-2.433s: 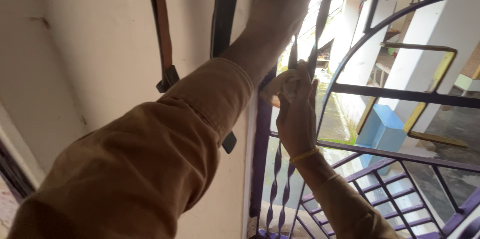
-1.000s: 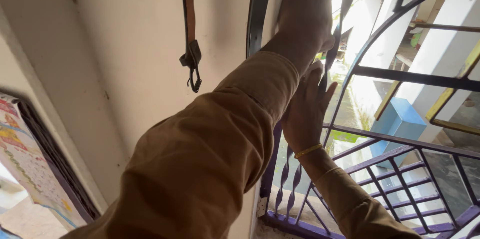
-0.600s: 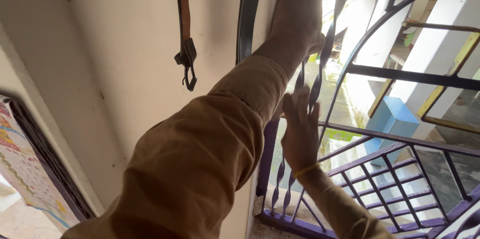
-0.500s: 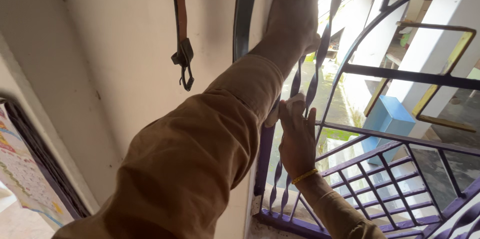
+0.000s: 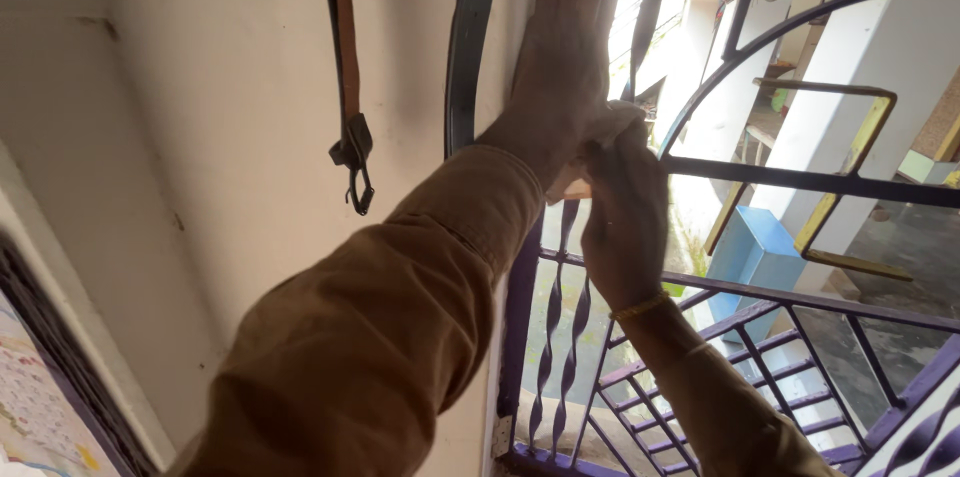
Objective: The person wipes the purple metal window frame and the adjacent white wall with a white cloth. They systematically clean the vertical bars and the horizontal frame sections, moving from the lower part of the window upwards.
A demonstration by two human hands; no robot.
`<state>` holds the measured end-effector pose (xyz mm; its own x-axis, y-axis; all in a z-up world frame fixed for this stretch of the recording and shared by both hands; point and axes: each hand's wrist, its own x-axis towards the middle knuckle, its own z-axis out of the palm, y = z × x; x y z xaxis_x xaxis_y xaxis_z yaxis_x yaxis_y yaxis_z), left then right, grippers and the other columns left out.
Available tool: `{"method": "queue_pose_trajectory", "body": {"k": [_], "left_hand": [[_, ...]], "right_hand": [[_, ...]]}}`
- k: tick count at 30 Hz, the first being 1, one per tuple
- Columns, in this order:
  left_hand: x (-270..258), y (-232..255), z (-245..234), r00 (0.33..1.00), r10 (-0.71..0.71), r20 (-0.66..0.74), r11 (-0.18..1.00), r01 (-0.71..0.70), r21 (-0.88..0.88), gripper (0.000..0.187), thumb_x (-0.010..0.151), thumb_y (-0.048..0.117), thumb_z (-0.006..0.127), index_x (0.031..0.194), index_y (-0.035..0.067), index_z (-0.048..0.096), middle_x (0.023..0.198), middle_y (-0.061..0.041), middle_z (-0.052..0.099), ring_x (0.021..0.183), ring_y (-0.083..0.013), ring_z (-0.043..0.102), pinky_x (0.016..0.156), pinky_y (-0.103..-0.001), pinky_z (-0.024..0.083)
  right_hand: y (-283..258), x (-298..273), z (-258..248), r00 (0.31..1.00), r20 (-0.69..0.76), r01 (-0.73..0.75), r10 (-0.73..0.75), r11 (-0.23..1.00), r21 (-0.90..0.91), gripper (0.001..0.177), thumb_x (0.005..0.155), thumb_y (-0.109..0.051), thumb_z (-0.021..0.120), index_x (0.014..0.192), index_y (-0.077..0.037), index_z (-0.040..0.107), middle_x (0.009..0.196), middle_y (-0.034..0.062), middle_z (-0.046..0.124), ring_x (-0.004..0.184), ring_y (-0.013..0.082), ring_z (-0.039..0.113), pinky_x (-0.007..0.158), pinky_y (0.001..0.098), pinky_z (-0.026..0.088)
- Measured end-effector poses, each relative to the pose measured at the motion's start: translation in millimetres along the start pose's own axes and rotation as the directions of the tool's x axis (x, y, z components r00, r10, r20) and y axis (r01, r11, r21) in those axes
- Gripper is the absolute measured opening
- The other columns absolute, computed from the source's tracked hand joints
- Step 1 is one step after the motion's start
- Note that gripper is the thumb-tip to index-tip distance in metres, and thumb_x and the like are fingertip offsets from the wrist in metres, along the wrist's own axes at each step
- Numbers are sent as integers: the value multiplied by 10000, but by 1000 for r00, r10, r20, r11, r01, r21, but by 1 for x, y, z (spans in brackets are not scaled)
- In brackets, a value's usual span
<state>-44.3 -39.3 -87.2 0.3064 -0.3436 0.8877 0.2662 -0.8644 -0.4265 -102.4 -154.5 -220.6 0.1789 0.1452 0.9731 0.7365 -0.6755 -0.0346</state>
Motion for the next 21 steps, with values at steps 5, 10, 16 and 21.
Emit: {"method": "queue_pose_trajectory", "body": {"k": [5, 10, 16, 21], "left_hand": [[-2, -9, -22, 952, 156, 262, 984, -172, 38, 1230, 723, 785, 704, 1445, -167, 413, 1438, -285, 453, 1420, -473, 359, 1230, -597, 135], [-4, -7, -14, 998, 57, 15, 995, -58, 83, 1072, 836, 617, 745, 1525, -124, 392, 1410, -314, 478, 1411, -462, 385, 1263, -580, 130], [3, -2, -23, 994, -10, 106, 981, 30, -190, 1158, 662, 658, 773, 1490, -39, 359, 1476, -324, 415, 1438, -476, 313, 1223, -519, 94], [1, -8, -28, 999, 19, 51, 983, -10, -183, 1123, 771, 657, 737, 1527, -83, 363, 1438, -338, 463, 1445, -466, 336, 1260, -550, 82]], "right_hand": [[4, -22, 11, 986, 104, 138, -128, 986, -92, 451, 874, 148, 531, 1199, -108, 710, 1342, 101, 661, 1335, 351, 579, 1033, 430, 562], [31, -36, -22, 968, 230, 87, -98, 995, 57, 285, 978, 13, 601, 1171, -161, 717, 1275, 38, 732, 1236, 262, 683, 1002, 382, 584], [58, 10, -63, 998, -46, 52, -49, 995, 81, 232, 1087, -77, 607, 1308, -103, 673, 1297, 56, 687, 1202, 234, 685, 1010, 369, 588], [50, 62, -43, 968, -135, 181, -214, 958, -222, 233, 997, -155, 714, 1228, -133, 734, 1254, 60, 691, 1268, 318, 503, 1127, 480, 275]]}}
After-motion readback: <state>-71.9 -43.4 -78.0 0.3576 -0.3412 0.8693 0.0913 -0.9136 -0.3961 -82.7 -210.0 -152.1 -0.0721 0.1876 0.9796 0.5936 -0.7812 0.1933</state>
